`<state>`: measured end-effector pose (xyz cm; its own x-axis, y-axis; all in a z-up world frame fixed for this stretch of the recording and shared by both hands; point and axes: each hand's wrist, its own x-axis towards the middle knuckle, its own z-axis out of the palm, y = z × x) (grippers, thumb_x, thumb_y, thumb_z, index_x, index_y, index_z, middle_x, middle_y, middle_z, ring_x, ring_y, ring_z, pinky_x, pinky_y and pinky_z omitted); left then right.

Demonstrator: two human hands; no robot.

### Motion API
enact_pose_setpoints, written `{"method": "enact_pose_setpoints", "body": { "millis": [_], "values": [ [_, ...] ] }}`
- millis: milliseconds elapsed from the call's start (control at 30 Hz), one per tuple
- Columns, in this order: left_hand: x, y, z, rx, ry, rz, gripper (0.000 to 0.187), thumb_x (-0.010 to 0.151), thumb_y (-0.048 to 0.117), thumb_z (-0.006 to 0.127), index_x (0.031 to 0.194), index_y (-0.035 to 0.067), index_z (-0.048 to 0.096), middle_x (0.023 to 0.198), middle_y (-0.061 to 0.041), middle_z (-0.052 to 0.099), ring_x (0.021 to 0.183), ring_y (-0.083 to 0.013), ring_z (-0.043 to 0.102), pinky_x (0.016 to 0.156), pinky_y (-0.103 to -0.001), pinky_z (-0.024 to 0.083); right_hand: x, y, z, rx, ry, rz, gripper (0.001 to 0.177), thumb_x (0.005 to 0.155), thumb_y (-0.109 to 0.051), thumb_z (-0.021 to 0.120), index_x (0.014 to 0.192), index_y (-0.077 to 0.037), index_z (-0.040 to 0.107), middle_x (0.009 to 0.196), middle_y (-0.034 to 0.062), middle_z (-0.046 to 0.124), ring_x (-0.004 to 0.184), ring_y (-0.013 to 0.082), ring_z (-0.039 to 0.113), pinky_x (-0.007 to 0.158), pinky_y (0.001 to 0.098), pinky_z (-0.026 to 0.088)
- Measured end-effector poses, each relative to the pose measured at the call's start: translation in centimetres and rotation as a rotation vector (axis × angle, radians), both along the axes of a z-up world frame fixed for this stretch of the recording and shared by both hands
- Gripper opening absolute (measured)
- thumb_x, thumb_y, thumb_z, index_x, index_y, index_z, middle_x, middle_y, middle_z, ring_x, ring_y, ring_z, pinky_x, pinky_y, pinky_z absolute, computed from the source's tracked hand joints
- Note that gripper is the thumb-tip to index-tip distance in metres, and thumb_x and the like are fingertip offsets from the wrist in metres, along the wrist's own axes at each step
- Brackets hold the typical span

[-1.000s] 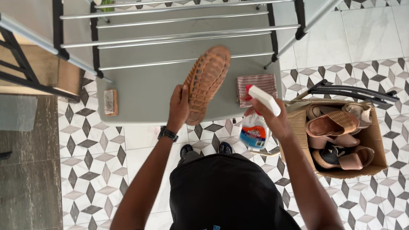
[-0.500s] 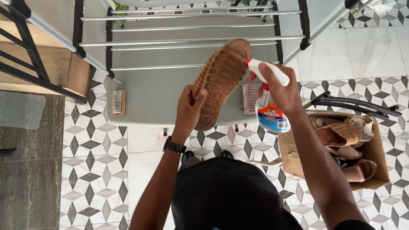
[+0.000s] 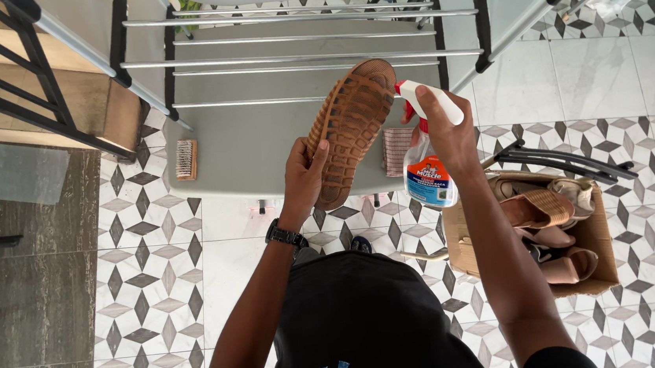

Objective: The person scrubs a brown woven sandal with a brush, then sprays it with a cleaning solution and wipes it with a cloth. The person repeats the scrubbing and wiping on the sole and upper parts of the sandal.

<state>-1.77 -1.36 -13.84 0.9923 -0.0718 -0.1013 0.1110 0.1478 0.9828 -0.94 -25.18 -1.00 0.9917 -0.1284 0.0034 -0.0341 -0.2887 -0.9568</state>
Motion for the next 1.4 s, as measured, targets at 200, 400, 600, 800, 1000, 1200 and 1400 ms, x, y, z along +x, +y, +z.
{"method": "enact_pose_setpoints", "body": {
  "millis": [200,400,600,800,1000,1200,1400],
  "values": [
    [0.0,-0.4,-1.1,-0.022,0.023,0.045,0.038,0.101,0.048,0.061,0.095,0.011,0.056,0.077,0.006,0.049,0.069,-0.0039,0.045,0.063,-0.021,0.045,-0.2,0.1,-0.1,-0.016,-0.013,-0.049,0.072,0.096,-0.062,0.054,0.116,0.005,0.071,0.078,0.0084,0.07,0.052,0.014,0.06,0.05,0.0299,0.053],
    [0.3,-0.4,-1.3,-0.092,0.055,0.086,0.04,0.102,0.048,0.06,0.098,0.008,0.057,0.084,0.002,0.057,0.076,-0.0047,0.053,0.07,-0.022,0.05,-0.7,0.3,-1.2,0.026,-0.025,0.048,0.071,0.101,-0.059,0.053,0.121,0.007,0.07,0.082,0.0112,0.07,0.052,0.0136,0.059,0.05,0.0304,0.051],
    [1.0,-0.5,-0.4,-0.097,0.117,0.174,0.047,0.1,0.054,0.055,0.101,0.006,0.059,0.085,-0.001,0.06,0.077,-0.0065,0.058,0.07,-0.024,0.053,-1.2,1.5,-1.9,0.033,0.03,0.097,0.062,0.1,-0.05,0.053,0.122,0.006,0.067,0.084,0.0099,0.073,0.05,0.0145,0.06,0.047,0.031,0.053],
    [1.6,-0.8,-0.5,-0.059,0.156,0.213,0.051,0.102,0.056,0.054,0.101,0.005,0.058,0.087,-0.002,0.058,0.079,-0.0066,0.058,0.072,-0.023,0.054,-1.7,2.9,-2.7,-0.075,0.121,0.128,0.058,0.102,-0.049,0.05,0.12,0.004,0.069,0.078,0.0117,0.072,0.051,0.0138,0.062,0.049,0.0311,0.053],
    [2.0,-1.1,-1.3,-0.118,0.14,0.209,0.051,0.099,0.058,0.053,0.099,0.007,0.055,0.085,-0.003,0.057,0.077,-0.0092,0.062,0.069,-0.026,0.057,-3.0,4.1,-3.3,-0.134,0.155,0.168,0.057,0.1,-0.051,0.05,0.111,-0.001,0.075,0.079,0.0087,0.073,0.049,0.0144,0.059,0.047,0.0319,0.049],
    [2.6,-1.1,-1.7,-0.134,0.136,0.258,0.053,0.1,0.058,0.056,0.098,0.006,0.055,0.086,-0.004,0.057,0.079,-0.01,0.061,0.07,-0.026,0.055,-4.4,4.7,-4.4,-0.103,0.143,0.244,0.059,0.096,-0.053,0.052,0.115,-0.001,0.072,0.078,0.0093,0.074,0.049,0.0134,0.061,0.047,0.0327,0.053],
    [2.8,-1.1,-1.6,-0.126,0.144,0.263,0.053,0.098,0.06,0.056,0.1,0.007,0.056,0.089,-0.005,0.06,0.083,-0.0103,0.064,0.074,-0.026,0.057,-5.6,4.5,-6.1,-0.162,0.274,0.282,0.062,0.095,-0.057,0.052,0.102,0.0,0.075,0.074,0.0104,0.072,0.048,0.0145,0.062,0.047,0.0334,0.054]
  ]
}}
